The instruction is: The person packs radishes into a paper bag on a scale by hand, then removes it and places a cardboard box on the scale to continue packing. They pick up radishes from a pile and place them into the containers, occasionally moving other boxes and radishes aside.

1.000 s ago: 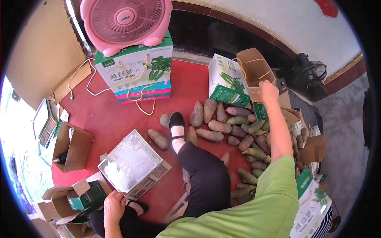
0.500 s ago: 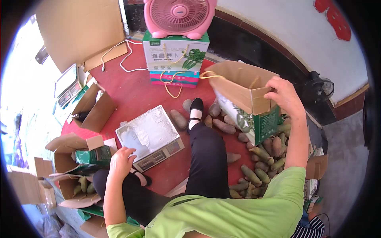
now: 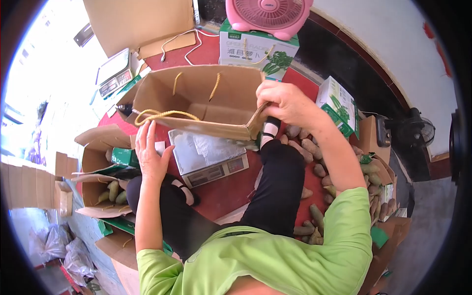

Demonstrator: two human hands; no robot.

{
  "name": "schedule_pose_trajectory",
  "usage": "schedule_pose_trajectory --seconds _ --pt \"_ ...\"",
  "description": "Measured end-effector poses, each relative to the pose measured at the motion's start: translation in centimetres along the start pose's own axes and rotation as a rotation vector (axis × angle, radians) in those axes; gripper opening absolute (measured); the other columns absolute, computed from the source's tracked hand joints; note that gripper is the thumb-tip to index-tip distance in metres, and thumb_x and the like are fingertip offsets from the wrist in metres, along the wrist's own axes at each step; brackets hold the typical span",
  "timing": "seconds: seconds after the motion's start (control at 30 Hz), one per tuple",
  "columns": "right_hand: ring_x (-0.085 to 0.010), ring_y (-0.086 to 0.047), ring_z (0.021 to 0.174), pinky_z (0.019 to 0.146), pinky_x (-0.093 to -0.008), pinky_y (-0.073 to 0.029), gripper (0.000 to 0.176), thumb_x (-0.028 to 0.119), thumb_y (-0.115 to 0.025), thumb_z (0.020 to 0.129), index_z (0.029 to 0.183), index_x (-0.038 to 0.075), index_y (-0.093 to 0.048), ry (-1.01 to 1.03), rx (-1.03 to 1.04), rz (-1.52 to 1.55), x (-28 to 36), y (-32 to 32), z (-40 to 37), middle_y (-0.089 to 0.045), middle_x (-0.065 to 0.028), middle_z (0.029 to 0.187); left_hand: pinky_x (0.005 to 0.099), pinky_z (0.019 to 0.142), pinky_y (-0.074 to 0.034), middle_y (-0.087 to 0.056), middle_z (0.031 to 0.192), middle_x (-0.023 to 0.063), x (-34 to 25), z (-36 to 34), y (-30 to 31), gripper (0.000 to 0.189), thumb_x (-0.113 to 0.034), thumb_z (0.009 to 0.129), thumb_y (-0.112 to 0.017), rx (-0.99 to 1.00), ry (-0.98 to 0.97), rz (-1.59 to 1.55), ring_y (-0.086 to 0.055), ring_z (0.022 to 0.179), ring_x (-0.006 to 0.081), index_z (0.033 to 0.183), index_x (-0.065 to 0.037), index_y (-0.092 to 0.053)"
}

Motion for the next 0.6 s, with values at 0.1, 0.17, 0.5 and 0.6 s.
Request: schedule_pose_trajectory --seconds 0.1,0.17,0.5,0.6 --pt "-0.0233 -0.059 0.082 0.075 -0.0329 -0.049 0.015 -0.002 -0.067 0.069 0.081 0.001 -0.06 0.038 0.06 0.141 -2.4 -4.2 0.3 -0.058 -0.0073 0.088 0.0506 0.111 -0.024 -0.045 0.139 0.0096 0.3 -0.5 0.2 0.081 -0.015 0.064 -0.081 0.087 0.071 0.088 -0.037 0.133 0.0312 0.138 -0.014 -0.046" --pt "-0.0236 -0.059 0.082 0.076 -0.0331 -0.049 0.015 -0.002 -0.067 0.069 0.081 0.002 -0.06 0.051 0.068 0.19 -4.0 -6.7 -0.1 -0.057 -0.0074 0.088 0.0555 0.112 -0.019 -0.05 0.134 0.0053 0.3 -0.7 0.2 0.072 -0.015 0.064 -0.08 0.13 0.02 0.209 -0.041 0.131 0.0254 0.131 -0.017 -0.053" --pt "-0.0296 -0.06 0.086 0.077 -0.0379 -0.05 0.013 0.001 -0.066 0.068 0.079 0.004 -0.06 -0.177 0.098 -0.125 -10.4 -8.8 -4.0 -0.06 -0.0098 0.089 0.0474 0.102 -0.033 -0.062 0.099 0.0057 0.7 -1.6 -2.7 0.032 -0.012 0.068 -0.076 0.591 -0.012 0.163 -0.057 0.104 0.0263 0.099 -0.013 -0.07" --pt "-0.0262 -0.061 0.092 0.08 -0.0348 -0.049 0.016 0.003 -0.067 0.073 0.088 0.003 -0.063 -0.307 -0.02 0.044 -10.6 -7.3 -5.8 -0.062 -0.0093 0.096 0.0406 0.087 -0.046 -0.062 0.093 0.0094 0.4 -1.9 -3.4 0.032 -0.009 0.068 -0.074 0.648 -0.069 0.147 -0.06 0.093 0.0303 0.1 -0.011 -0.069"
Point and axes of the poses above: each hand's wrist, its own z-axis towards the middle knuckle, its own y-axis out of the back of the hand, x = y × z, the point moved 2 cm from there along z, towards the middle knuckle
